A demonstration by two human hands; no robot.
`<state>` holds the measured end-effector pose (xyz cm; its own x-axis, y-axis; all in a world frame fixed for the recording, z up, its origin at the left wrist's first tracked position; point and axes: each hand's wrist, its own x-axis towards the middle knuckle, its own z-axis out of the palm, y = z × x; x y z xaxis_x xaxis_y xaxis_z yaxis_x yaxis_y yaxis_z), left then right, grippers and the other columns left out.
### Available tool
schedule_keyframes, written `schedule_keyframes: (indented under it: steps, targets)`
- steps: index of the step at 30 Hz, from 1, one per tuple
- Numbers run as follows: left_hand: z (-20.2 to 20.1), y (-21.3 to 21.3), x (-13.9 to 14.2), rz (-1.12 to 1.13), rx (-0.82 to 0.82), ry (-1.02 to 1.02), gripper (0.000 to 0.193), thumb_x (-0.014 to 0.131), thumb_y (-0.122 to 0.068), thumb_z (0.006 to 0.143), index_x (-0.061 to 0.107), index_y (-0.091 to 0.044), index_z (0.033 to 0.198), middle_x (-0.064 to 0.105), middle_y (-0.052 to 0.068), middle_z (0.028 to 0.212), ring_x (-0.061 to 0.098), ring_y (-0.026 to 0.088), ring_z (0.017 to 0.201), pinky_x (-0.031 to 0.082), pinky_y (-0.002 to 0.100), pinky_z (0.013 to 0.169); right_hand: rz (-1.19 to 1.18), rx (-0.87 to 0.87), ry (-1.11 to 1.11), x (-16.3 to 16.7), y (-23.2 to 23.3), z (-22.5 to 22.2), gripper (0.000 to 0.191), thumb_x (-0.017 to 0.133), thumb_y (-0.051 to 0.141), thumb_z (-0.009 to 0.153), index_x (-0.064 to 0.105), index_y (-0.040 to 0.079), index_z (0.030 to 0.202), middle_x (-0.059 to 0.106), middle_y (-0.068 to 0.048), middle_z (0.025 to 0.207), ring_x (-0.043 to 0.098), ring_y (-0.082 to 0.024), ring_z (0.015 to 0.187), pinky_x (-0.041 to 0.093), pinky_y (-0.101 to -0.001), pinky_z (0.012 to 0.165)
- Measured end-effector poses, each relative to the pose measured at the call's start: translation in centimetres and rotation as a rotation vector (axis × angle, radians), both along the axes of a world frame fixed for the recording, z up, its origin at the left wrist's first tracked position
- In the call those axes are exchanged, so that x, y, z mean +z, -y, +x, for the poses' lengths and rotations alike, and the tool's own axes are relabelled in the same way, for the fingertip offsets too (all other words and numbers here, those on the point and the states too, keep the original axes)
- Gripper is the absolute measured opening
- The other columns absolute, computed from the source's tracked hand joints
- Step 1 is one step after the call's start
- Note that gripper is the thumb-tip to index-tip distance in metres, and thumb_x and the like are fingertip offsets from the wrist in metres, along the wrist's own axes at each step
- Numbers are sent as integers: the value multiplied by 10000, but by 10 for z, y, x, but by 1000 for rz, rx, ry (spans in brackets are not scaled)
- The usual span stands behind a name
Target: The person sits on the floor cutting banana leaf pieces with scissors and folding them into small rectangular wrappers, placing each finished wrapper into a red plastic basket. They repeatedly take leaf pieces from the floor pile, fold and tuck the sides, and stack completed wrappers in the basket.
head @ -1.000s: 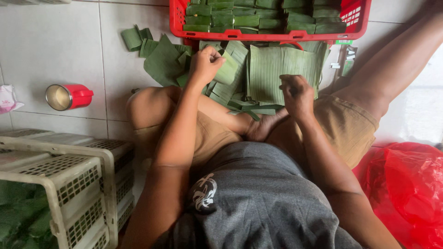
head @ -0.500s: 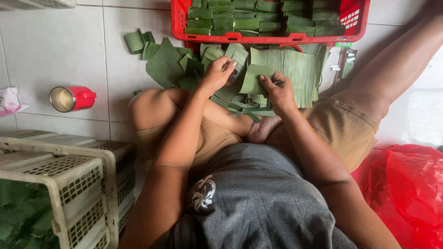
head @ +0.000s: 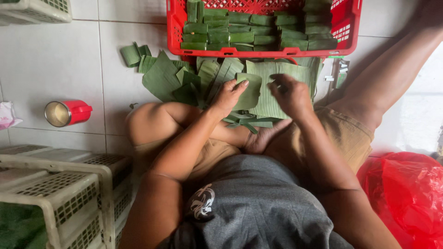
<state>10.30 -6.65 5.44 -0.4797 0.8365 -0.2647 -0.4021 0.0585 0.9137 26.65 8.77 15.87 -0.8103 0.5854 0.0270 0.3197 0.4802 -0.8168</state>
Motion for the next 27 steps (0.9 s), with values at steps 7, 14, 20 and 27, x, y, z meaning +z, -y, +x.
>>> schedule_keyframes:
  steps: [7,14,20,27]
  targets:
    - [0,3,-10,3,-71,106,214,639,-258,1011,737,-68,1024,661,-93,870,557,26,787,493,235,711,696,-121,189,-2,-152,-42,132,661,151,1066,764,111,1139,744,-167,1108,699,-381,933,553,-487,783]
    - [3,3,-11,-105,-111,-62,323,676,-332,1043,657,-71,853,481,-116,770,402,30,719,360,242,616,767,156,893,-43,-229,-115,266,651,249,937,779,95,1112,756,-170,1063,727,-363,963,583,-500,710]
    - [7,2,-25,-56,-74,58,254,671,-322,994,708,-73,966,634,-82,894,529,35,854,448,231,784,802,156,907,-54,-235,-109,258,631,250,985,797,97,1111,773,-164,1071,745,-353,977,588,-498,729]
    - [11,-5,-55,-15,17,192,272,689,-245,964,669,-80,1179,665,-74,1037,572,21,970,450,204,884,913,133,725,-30,-219,-97,406,686,441,937,728,69,1095,732,-159,978,737,-352,799,566,-522,623]
